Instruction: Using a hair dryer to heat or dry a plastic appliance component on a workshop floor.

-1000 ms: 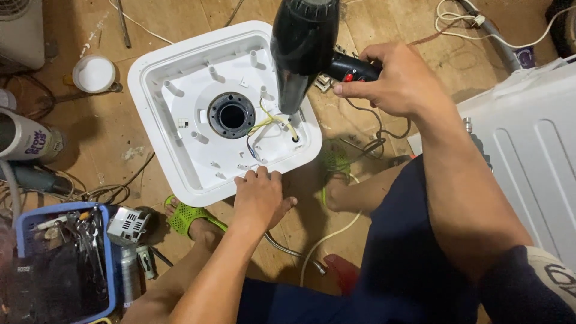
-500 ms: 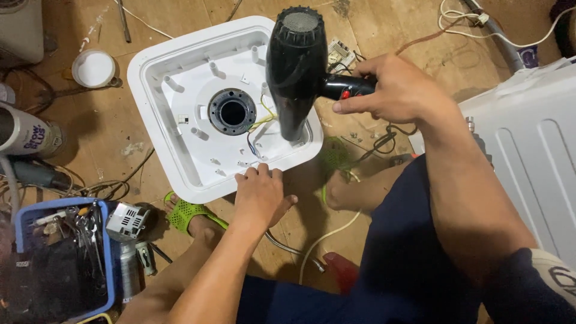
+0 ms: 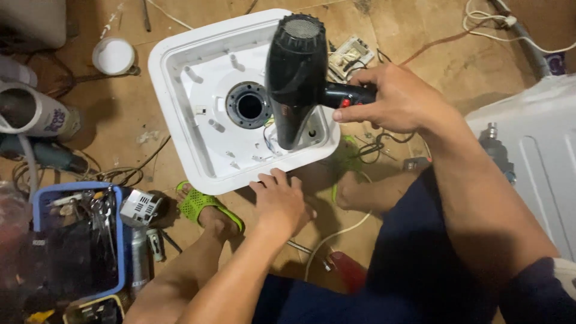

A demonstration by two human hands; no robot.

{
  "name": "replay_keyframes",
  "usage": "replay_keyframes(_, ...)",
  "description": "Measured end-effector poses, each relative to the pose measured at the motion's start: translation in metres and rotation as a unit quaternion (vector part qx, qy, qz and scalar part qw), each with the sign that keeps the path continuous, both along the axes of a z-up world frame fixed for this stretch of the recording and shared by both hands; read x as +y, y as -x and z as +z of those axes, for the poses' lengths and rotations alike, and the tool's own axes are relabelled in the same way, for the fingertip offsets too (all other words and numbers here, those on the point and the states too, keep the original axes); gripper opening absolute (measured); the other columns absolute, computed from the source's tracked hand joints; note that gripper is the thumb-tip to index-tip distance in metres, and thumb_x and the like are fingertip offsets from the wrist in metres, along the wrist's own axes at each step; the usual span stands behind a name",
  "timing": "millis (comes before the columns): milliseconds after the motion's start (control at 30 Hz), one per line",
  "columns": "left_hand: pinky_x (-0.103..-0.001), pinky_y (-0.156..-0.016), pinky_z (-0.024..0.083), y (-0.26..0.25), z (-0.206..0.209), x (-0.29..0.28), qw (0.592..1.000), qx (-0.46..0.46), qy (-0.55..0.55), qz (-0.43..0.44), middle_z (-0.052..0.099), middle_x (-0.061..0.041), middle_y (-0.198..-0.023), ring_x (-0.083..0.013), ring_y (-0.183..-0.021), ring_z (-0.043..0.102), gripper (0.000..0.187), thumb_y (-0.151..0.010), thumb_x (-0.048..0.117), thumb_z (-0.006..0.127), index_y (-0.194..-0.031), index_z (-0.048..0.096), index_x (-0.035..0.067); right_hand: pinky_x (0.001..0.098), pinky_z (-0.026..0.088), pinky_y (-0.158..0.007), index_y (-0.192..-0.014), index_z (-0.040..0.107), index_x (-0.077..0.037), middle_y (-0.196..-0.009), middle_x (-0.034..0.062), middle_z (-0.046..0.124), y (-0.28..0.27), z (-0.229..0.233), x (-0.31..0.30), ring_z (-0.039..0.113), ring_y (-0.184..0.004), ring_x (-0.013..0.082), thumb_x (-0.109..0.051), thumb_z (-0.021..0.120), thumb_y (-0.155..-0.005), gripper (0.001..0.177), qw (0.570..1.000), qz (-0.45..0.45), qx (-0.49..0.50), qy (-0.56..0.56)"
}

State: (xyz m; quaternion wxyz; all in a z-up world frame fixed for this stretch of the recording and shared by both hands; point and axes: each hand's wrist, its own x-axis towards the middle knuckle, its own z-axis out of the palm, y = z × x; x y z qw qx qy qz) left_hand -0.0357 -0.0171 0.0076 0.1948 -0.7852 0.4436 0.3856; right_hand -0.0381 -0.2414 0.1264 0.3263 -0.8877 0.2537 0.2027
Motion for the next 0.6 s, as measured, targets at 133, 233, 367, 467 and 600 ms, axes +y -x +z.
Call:
replay_keyframes(133, -0.072, -0.114, 0.024, 0.002, 0.026, -0.002, 0.996, 0.057, 0.009, 0.065, 0.025, -0.036, -0.160, -0.0559, -0.147, 0.028, 0.078, -0.096, 0.048, 0.064, -0.157, 0.036, 0.008, 0.0317, 0.052, -0.051, -0.087, 0.073, 0.001, -0.064, 0.0187, 0.066, -0.002, -0.001, 0.014, 0.065, -0.050, 0.0240, -0.025, 0.092, -0.071, 0.036, 0.995, -0.070, -0.047, -0.046)
replay_keyframes(233, -0.072, -0.116, 0.020, 0.000, 0.024, 0.001, 0.993, 0.087, 0.006, 0.079, 0.021, -0.035, -0.162, -0.0546, -0.150, 0.023, 0.083, -0.096, 0.053, 0.063, -0.159, 0.032, 0.008, 0.0310, 0.054, -0.052, -0.091, 0.073, 0.004, -0.069, 0.0212, 0.064, -0.007, -0.008, 0.021, 0.066, -0.053, 0.0247, -0.023, 0.091, -0.072, 0.038, 0.994, -0.062, -0.054, -0.074)
replay_keyframes(367, -0.071, -0.116, 0.021, -0.010, 0.026, 0.010, 0.988, 0.114, 0.038, 0.101, 0.022, -0.032, -0.162, -0.0518, -0.151, 0.023, 0.082, -0.096, 0.054, 0.062, -0.157, 0.034, 0.008, 0.0307, 0.056, -0.047, -0.094, 0.075, 0.004, -0.073, 0.0210, 0.063, -0.018, -0.016, 0.037, 0.067, -0.052, 0.0247, -0.025, 0.094, -0.070, 0.042, 0.990, -0.058, -0.069, -0.104)
replay_keyframes(467, -0.071, -0.116, 0.020, -0.010, 0.029, 0.013, 0.989, 0.110, 0.045, 0.085, 0.024, -0.032, -0.162, -0.0515, -0.150, 0.023, 0.082, -0.096, 0.056, 0.060, -0.156, 0.035, 0.006, 0.0285, 0.055, -0.045, -0.095, 0.075, 0.002, -0.069, 0.0170, 0.063, -0.027, -0.019, 0.044, 0.064, -0.050, 0.0207, -0.024, 0.093, -0.071, 0.040, 0.991, -0.049, -0.075, -0.101)
replay_keyframes(600, -0.072, -0.115, 0.023, -0.014, 0.019, 0.016, 0.988, 0.102, 0.074, 0.092, 0.030, -0.032, -0.160, -0.0507, -0.148, 0.028, 0.081, -0.095, 0.057, 0.062, -0.154, 0.040, 0.005, 0.0277, 0.054, -0.043, -0.096, 0.074, 0.001, -0.069, 0.0159, 0.066, -0.038, -0.025, 0.056, 0.064, -0.050, 0.0191, -0.023, 0.091, -0.073, 0.038, 0.988, -0.054, -0.086, -0.115)
